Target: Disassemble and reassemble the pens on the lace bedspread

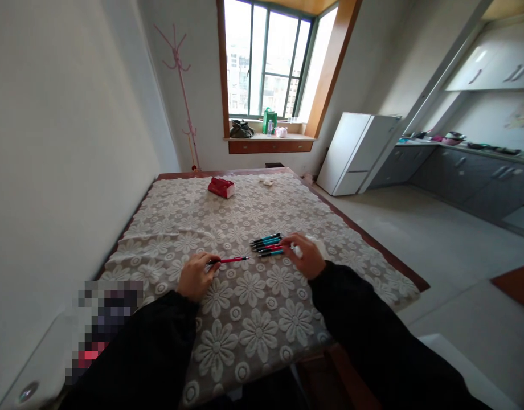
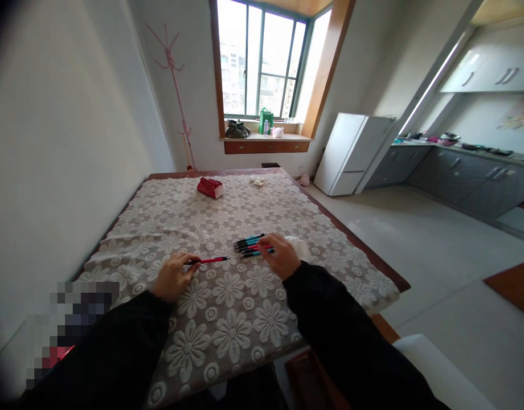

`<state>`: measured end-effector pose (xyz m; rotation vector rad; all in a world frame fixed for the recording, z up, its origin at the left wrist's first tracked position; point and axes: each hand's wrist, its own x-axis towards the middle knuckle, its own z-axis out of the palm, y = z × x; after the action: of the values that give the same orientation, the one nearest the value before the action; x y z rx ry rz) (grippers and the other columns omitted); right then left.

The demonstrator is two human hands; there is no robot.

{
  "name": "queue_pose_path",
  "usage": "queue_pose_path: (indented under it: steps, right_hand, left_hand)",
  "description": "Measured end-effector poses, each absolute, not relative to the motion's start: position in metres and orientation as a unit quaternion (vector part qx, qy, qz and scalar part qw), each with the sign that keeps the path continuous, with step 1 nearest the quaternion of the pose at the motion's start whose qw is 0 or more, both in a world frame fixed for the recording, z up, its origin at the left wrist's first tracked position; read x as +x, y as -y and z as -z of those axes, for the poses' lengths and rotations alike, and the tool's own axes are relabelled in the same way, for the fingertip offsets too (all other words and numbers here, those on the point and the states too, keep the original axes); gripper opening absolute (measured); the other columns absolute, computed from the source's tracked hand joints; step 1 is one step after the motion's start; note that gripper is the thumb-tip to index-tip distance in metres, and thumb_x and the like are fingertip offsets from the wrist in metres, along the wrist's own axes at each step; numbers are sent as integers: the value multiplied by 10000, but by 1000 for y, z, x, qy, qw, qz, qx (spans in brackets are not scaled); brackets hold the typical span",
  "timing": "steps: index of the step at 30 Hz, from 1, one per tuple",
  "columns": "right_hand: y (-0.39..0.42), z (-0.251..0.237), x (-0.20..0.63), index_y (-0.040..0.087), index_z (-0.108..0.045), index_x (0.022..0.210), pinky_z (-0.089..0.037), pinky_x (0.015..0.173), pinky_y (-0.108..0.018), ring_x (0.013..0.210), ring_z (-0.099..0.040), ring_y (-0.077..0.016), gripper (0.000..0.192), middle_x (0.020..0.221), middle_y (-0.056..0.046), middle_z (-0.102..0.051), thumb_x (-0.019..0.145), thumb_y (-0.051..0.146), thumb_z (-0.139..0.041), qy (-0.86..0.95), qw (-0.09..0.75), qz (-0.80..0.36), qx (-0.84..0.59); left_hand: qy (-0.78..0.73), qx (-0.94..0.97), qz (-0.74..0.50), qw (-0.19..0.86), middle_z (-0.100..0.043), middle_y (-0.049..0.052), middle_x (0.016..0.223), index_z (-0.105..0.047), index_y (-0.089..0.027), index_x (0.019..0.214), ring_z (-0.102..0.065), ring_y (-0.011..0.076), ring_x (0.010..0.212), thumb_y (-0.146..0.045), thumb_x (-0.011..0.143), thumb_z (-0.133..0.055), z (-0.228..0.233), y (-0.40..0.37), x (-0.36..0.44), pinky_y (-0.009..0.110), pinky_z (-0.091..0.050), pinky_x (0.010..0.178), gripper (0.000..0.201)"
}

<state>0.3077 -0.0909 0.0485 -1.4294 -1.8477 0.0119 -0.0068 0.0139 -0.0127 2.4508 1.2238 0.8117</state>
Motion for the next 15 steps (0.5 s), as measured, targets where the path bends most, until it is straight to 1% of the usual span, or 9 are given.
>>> queue_pose_path:
  steps: [1, 2, 3, 4, 5, 7, 9, 12, 15]
  right_hand:
    - [86, -50, 279, 206, -607, 1007, -448, 876, -355, 965, -582, -199, 175, 1006, -67, -650, 899, 324, -538, 767, 354, -6, -536]
    - [79, -50, 252, 208, -591, 1074, -418, 921, -378, 1035, -557, -218, 238, 1084, -74, -639, 877, 343, -582, 795, 319, 5, -516]
    - [71, -49, 227, 208, -564, 1140, -390, 952, -400, 1083, -533, -232, 315, 1146, -83, -621, 866, 356, -605, 818, 282, 16, -502]
    - [62, -46, 207, 204, -548, 1163, -377, 956, -410, 1092, -526, -240, 345, 1165, -89, -614, 863, 361, -612, 828, 253, 28, -499]
    - [53, -42, 190, 198, -547, 1154, -376, 945, -411, 1083, -529, -244, 331, 1153, -92, -619, 872, 363, -600, 835, 220, 34, -503]
    - [37, -32, 169, 179, -569, 1057, -408, 858, -361, 965, -579, -219, 187, 997, -79, -657, 919, 298, -526, 837, 168, 33, -519]
    - [27, -21, 162, 178, -556, 1053, -425, 757, -297, 874, -609, -186, 156, 945, -59, -664, 947, 241, -461, 832, 158, 15, -532]
    - [25, -7, 166, 210, -534, 1111, -422, 701, -260, 858, -630, -169, 205, 959, -38, -677, 963, 321, -447, 816, 183, -6, -548]
    - [27, -1, 175, 224, -571, 1045, -411, 668, -243, 827, -646, -154, 210, 966, -24, -689, 961, 372, -448, 808, 183, -29, -559]
  left_hand:
    - [-417, 849, -290, 143, -681, 25, 931, -673, -256, 907, -601, 212, 922, -340, 853, -553, 13, -14, -7, 324, -450, 838, 157]
    - [-410, 850, -299, 142, -681, 28, 926, -674, -253, 913, -603, 208, 919, -346, 858, -548, 12, -14, -7, 320, -453, 836, 166]
    - [-403, 851, -306, 142, -680, 31, 925, -674, -249, 925, -605, 205, 917, -353, 863, -543, 12, -13, -7, 318, -455, 837, 179]
    - [-398, 851, -312, 140, -680, 34, 919, -676, -244, 935, -606, 202, 911, -365, 868, -539, 12, -14, -7, 317, -457, 835, 194]
    - [-393, 852, -318, 138, -681, 37, 910, -679, -239, 937, -607, 200, 903, -378, 871, -536, 12, -14, -8, 315, -460, 830, 209]
    - [-388, 849, -331, 138, -685, 40, 884, -688, -228, 911, -612, 198, 876, -413, 871, -534, 12, -15, -9, 310, -470, 811, 244]
    - [-386, 843, -345, 148, -693, 37, 868, -696, -222, 861, -620, 195, 855, -442, 869, -531, 13, -16, -10, 300, -484, 792, 276]
    - [-378, 848, -336, 161, -703, 24, 878, -704, -239, 894, -630, 190, 850, -440, 874, -527, 16, -19, -12, 289, -496, 777, 269]
    - [-385, 846, -336, 151, -703, 21, 901, -694, -257, 960, -634, 196, 871, -443, 859, -555, 20, -20, -13, 299, -498, 798, 253]
